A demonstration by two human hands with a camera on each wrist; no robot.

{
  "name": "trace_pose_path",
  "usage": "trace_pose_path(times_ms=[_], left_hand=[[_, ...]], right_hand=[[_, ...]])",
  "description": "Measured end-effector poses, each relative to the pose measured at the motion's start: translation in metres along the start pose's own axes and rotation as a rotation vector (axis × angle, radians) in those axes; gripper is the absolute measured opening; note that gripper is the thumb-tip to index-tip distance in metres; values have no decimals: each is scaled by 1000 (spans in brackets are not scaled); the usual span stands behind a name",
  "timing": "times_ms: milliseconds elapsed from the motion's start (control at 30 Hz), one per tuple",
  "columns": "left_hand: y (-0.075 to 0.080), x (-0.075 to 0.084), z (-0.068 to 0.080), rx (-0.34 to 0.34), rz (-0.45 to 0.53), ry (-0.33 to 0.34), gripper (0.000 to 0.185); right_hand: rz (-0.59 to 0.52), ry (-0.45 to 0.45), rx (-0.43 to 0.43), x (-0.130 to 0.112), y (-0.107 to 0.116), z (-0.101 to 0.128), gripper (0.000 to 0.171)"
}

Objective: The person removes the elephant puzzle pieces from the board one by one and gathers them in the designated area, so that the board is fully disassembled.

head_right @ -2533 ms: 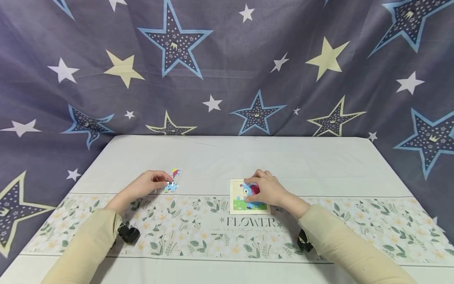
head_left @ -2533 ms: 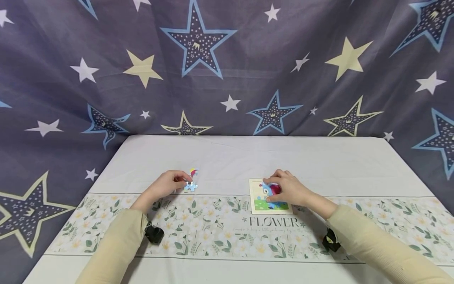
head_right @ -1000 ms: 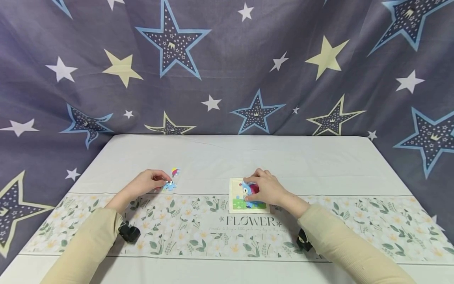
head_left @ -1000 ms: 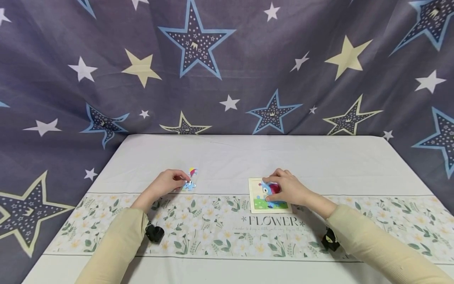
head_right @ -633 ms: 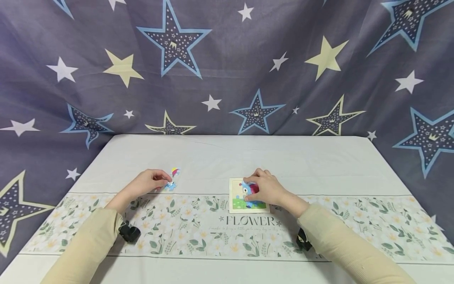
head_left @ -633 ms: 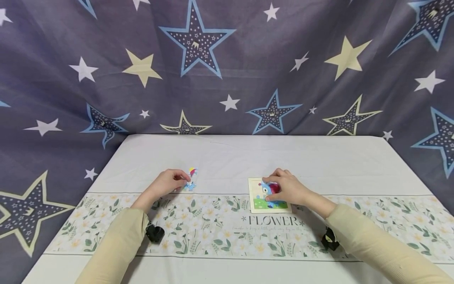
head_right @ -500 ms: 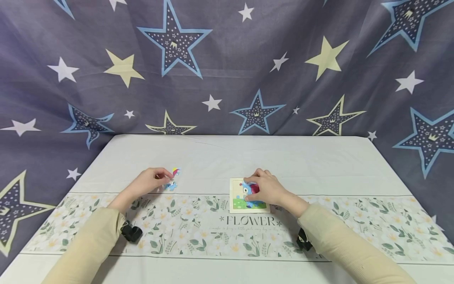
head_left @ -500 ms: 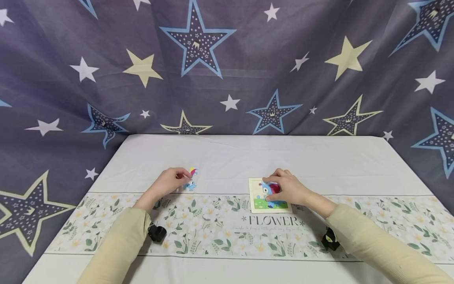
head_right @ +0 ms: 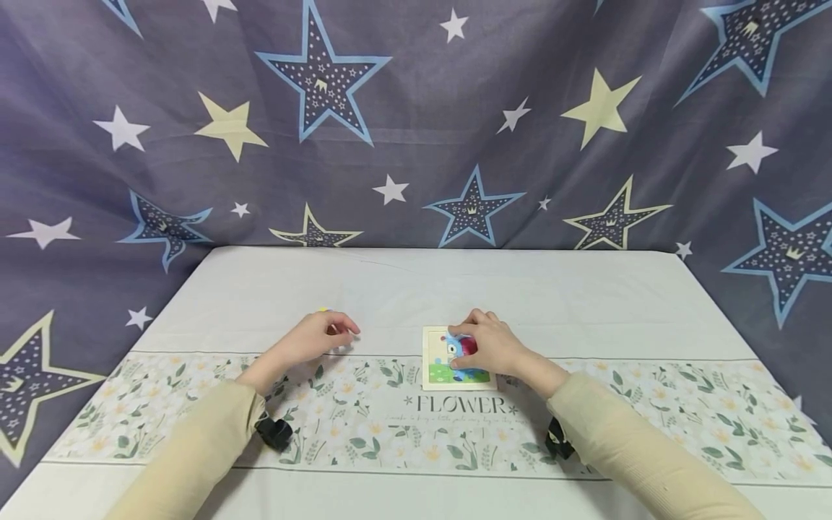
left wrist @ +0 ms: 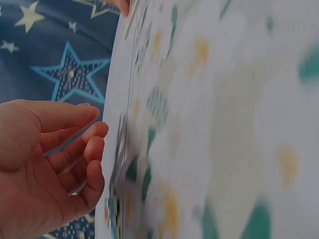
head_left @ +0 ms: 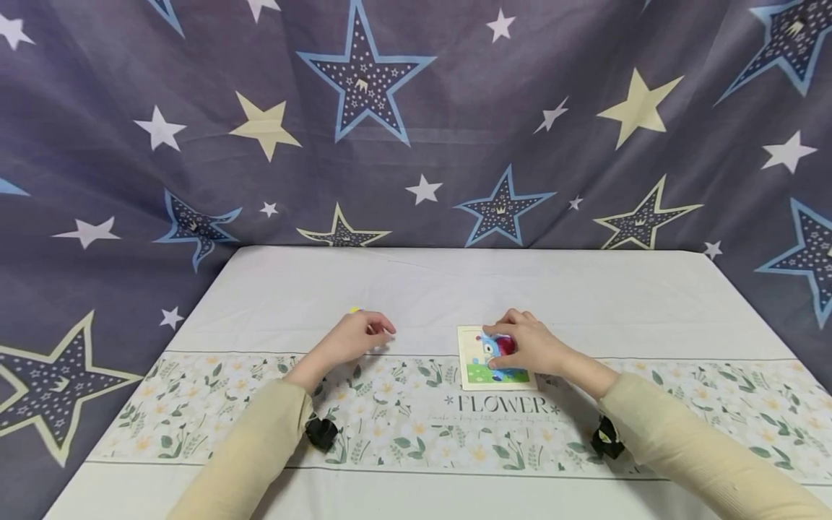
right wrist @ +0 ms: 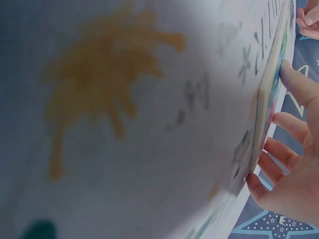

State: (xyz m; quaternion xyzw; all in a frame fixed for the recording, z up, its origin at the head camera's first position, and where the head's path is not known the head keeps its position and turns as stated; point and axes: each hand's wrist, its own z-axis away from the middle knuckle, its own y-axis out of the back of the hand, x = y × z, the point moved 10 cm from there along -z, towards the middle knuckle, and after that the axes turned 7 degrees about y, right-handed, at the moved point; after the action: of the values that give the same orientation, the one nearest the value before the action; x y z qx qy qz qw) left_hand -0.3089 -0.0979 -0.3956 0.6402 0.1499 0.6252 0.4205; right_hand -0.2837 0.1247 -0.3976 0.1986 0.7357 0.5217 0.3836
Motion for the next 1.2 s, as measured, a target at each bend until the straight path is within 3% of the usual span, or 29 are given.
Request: trace_pose_path(times_ms=[400,867,1200], left_hand=[[-42,42,-12,-86,8,-87,15],[-89,93,-13,-198,-46,-203,23],[-107,104,-16,-204,-145,-238,30]], right_hand=[[-11,-20,-58,3,-1,1,63],[-10,-6,-92,4,-4,0,73],[-7,11,-84,2,-4,0,73]])
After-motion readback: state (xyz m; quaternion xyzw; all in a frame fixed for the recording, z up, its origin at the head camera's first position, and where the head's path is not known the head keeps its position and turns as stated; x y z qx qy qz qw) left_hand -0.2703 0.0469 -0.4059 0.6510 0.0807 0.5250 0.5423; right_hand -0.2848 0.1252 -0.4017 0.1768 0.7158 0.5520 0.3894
